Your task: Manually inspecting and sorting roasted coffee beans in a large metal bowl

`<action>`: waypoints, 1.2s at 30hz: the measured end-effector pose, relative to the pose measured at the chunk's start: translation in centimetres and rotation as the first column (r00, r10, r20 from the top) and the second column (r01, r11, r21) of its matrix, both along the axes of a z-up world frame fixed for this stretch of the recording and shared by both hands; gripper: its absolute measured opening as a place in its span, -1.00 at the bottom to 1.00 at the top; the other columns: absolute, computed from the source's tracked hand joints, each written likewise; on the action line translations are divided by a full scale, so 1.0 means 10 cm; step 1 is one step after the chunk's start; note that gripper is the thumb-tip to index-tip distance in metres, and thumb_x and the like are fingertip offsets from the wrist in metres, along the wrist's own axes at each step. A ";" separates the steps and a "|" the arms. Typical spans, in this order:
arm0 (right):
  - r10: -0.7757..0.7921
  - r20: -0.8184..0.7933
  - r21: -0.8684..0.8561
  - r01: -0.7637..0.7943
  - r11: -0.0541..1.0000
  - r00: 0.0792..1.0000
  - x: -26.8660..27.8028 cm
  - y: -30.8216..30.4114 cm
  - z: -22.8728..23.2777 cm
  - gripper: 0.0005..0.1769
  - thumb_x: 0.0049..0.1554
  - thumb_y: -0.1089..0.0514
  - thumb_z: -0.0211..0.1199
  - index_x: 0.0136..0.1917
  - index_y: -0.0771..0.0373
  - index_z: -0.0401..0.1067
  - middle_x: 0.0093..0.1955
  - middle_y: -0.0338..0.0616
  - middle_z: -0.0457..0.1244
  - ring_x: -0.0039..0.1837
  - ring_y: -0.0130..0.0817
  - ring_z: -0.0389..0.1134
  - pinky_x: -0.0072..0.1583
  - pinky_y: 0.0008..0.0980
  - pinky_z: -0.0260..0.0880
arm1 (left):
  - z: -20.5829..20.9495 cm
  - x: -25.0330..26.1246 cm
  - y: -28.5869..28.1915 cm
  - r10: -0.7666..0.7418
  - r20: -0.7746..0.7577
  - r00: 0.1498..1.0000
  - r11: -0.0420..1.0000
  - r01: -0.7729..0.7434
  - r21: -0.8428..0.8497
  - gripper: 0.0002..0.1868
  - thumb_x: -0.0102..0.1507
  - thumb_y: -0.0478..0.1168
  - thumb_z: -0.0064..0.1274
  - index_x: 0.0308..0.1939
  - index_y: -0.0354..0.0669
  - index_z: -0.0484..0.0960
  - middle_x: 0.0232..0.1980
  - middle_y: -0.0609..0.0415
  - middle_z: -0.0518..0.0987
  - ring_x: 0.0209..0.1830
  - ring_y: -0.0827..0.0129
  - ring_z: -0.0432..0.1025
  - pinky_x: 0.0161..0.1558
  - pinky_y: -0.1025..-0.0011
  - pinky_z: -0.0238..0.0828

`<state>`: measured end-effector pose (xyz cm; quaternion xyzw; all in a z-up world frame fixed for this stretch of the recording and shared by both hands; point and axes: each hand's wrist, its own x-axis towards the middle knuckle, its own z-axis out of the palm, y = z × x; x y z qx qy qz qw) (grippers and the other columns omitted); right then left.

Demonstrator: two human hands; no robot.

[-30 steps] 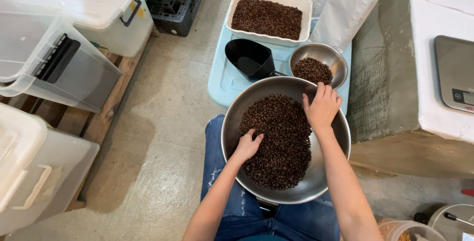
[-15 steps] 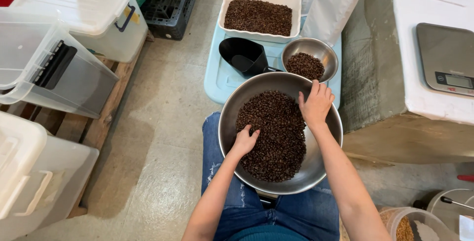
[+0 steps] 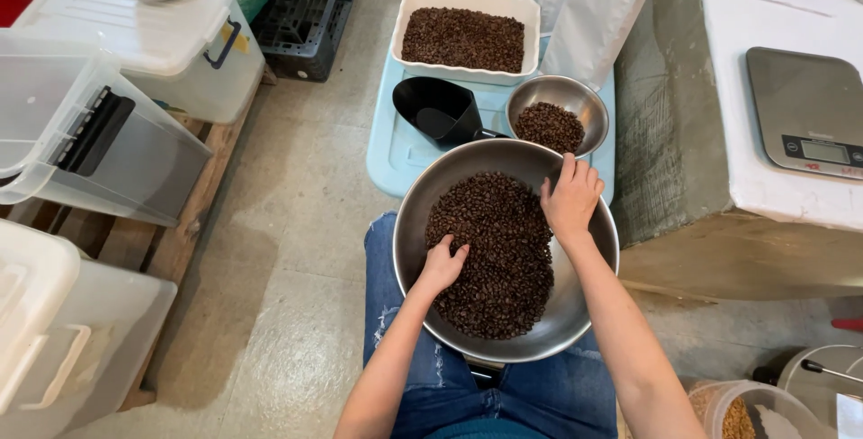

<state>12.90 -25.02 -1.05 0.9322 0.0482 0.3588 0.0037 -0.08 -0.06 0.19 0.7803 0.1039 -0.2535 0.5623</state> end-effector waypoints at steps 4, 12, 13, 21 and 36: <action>-0.019 0.014 -0.021 0.019 1.000 1.000 -0.03 0.00 -0.02 -0.11 -0.23 0.01 0.52 0.34 0.20 0.33 0.01 -0.11 0.15 0.04 -0.09 0.22 0.04 -0.16 0.20 | -0.04 0.00 0.01 -0.003 -0.006 1.000 1.000 0.003 0.003 -0.26 0.47 -0.01 -0.22 0.51 -0.59 0.03 0.53 -0.57 0.06 0.60 -0.26 -0.09 0.47 -0.08 0.02; -0.014 0.045 -0.045 0.016 0.999 0.999 -0.11 0.00 0.05 -0.07 -0.25 0.06 0.53 0.38 0.21 0.33 0.08 -0.07 0.18 0.03 -0.11 0.22 0.05 -0.20 0.16 | -0.05 0.01 0.01 -0.007 -0.006 1.000 1.000 0.007 0.014 -0.26 0.47 0.00 -0.23 0.52 -0.57 0.04 0.54 -0.54 0.07 0.60 -0.23 -0.09 0.48 -0.05 0.03; -0.010 0.045 -0.047 0.012 0.999 0.999 -0.11 0.01 0.05 -0.07 -0.25 0.06 0.53 0.38 0.21 0.33 0.08 -0.07 0.18 0.03 -0.11 0.22 0.05 -0.20 0.16 | -0.07 0.01 0.01 -0.003 -0.005 1.000 1.000 0.003 0.012 -0.26 0.47 0.00 -0.23 0.52 -0.57 0.04 0.54 -0.54 0.07 0.60 -0.23 -0.09 0.48 -0.05 0.03; 0.002 0.077 -0.068 0.003 0.998 0.997 -0.11 -0.02 0.01 -0.06 -0.24 0.07 0.50 0.42 0.24 0.34 0.12 -0.03 0.20 0.02 -0.11 0.21 0.05 -0.20 0.14 | 0.00 -0.02 0.01 0.006 0.007 1.000 1.000 -0.006 -0.017 -0.27 0.47 -0.03 -0.22 0.51 -0.60 0.03 0.53 -0.56 0.06 0.60 -0.26 -0.10 0.48 -0.07 -0.01; -0.001 0.068 -0.074 0.006 0.997 0.998 -0.16 -0.01 0.01 -0.01 -0.22 0.10 0.52 0.47 0.25 0.31 0.18 0.03 0.21 0.07 -0.05 0.21 0.09 -0.17 0.11 | -0.20 0.01 0.06 -0.010 0.002 1.000 0.999 0.010 -0.034 -0.21 0.44 0.01 -0.15 0.50 -0.61 0.03 0.52 -0.60 0.07 0.59 -0.28 -0.09 0.45 -0.09 0.04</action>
